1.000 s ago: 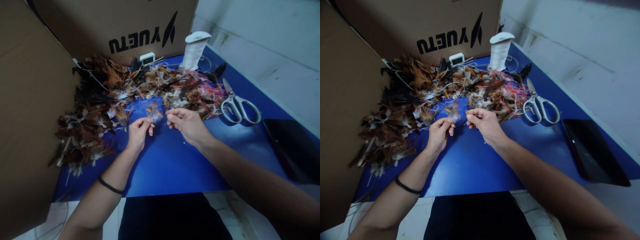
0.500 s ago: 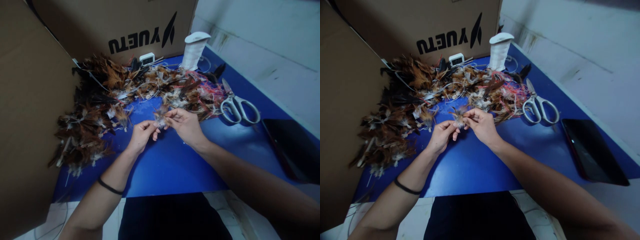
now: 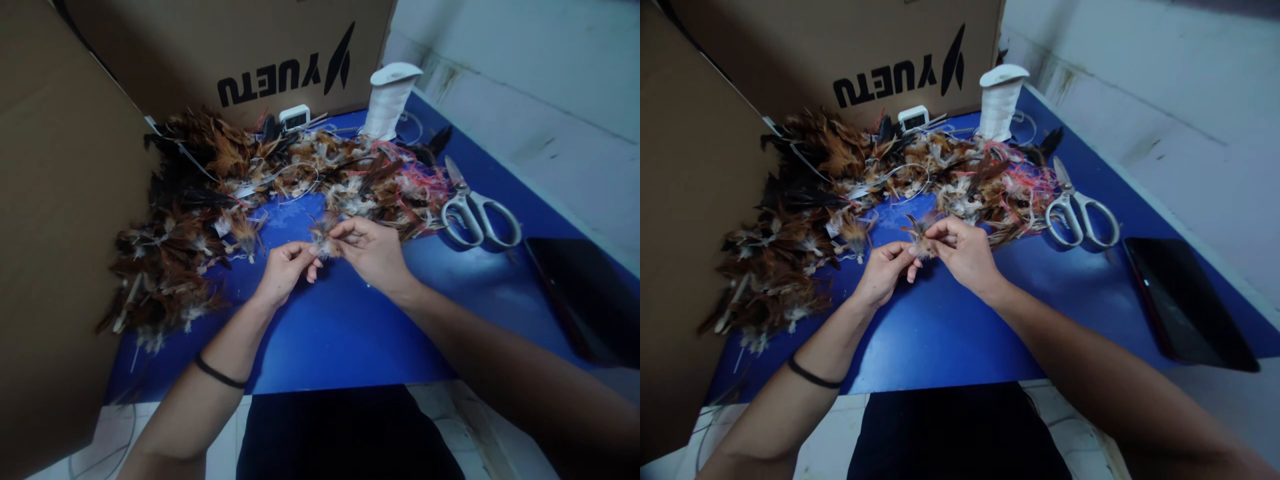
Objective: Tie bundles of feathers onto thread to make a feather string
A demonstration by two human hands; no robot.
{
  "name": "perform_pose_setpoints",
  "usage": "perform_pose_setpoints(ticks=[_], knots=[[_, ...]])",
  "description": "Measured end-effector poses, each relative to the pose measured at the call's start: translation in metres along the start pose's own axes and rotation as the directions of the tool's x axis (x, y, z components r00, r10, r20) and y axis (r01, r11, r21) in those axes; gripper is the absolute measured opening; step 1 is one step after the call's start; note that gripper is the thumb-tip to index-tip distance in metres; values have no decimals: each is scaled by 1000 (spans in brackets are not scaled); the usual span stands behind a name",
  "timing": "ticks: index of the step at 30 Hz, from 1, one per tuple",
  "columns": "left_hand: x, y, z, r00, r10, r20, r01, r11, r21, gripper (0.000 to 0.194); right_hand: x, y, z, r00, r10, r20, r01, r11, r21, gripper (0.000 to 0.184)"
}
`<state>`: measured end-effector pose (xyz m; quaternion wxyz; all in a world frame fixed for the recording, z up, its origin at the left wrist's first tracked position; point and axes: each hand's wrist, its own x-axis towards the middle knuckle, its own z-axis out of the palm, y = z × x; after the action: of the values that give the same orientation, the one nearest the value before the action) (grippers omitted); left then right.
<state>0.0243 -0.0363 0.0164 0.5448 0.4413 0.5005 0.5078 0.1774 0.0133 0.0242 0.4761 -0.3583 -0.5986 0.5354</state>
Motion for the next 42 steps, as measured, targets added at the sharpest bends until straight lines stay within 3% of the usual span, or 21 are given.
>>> perform_pose_setpoints(ticks=[9, 19, 23, 29, 32, 36, 39, 42], knots=[[1, -2, -1, 1000, -3, 5, 3, 1000, 6, 28, -3, 2, -2, 991, -130, -17, 124, 974, -188, 24], [0, 0, 0, 1000, -2, 12, 2, 1000, 7, 28, -8, 0, -2, 950, -312, 27, 292, 850, -439, 13], [0, 0, 0, 1000, 10, 17, -10, 1000, -1, 27, -8, -4, -2, 930, -357, 91, 354, 800, -484, 8], [0, 1, 0, 999, 33, 11, -33, 999, 21, 18, -8, -8, -2, 912, -384, 146, 407, 796, -448, 8], [0, 1, 0, 999, 33, -15, -33, 999, 12, 16, -8, -4, -2, 936, -339, 97, 349, 853, -388, 5], [1, 1, 2, 997, 17, -73, -21, 998, -57, 18, -5, -1, -1, 986, -165, 37, 169, 973, -157, 22], [2, 2, 3, 991, 15, -135, -30, 994, -108, 18, -3, -1, -1, 1000, -28, 5, 29, 997, -66, 28], [3, 2, 4, 984, 24, -176, -49, 989, -138, 16, -3, -2, 0, 994, 91, 64, -85, 992, -88, 28]])
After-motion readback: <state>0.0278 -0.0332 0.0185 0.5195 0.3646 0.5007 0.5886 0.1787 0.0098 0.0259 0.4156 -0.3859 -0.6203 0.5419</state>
